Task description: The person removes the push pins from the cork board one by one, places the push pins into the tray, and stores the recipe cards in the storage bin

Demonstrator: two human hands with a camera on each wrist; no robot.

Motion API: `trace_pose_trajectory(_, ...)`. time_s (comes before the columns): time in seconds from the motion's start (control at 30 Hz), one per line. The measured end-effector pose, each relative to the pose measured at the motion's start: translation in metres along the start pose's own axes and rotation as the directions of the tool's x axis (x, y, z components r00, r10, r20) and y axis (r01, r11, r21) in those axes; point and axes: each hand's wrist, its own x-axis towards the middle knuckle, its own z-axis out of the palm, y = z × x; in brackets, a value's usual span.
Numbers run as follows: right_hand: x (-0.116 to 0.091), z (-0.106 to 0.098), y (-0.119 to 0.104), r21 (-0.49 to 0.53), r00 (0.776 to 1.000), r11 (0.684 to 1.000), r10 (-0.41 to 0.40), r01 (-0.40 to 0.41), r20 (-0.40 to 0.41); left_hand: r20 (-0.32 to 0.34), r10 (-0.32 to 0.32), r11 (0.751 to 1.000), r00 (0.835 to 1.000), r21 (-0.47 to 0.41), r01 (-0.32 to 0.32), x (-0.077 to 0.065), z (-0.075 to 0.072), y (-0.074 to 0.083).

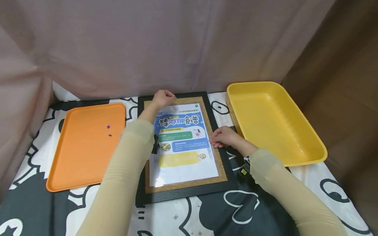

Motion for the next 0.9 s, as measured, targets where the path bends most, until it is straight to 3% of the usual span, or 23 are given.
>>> trace_pose_trajectory(0.4, -0.004, 0.007, -0.002, 0.011, 1.0, 1.0, 0.004, -0.004, -0.016, 0.084, 0.036, 0.996, 0.996, 0.083, -0.043, 0.009, 0.052, 0.01)
trace_pose_trajectory(0.7, -0.01, 0.014, -0.004, 0.017, 1.0, 1.0, -0.003, 0.004, -0.02, 0.114, 0.048, 0.981, 0.992, 0.181, -0.068, 0.01, 0.069, 0.018)
trace_pose_trajectory(0.9, -0.013, 0.016, -0.006, 0.01, 1.0, 1.0, -0.006, 0.006, -0.021, 0.129, 0.031, 0.952, 0.991, 0.297, -0.068, 0.011, 0.076, 0.02)
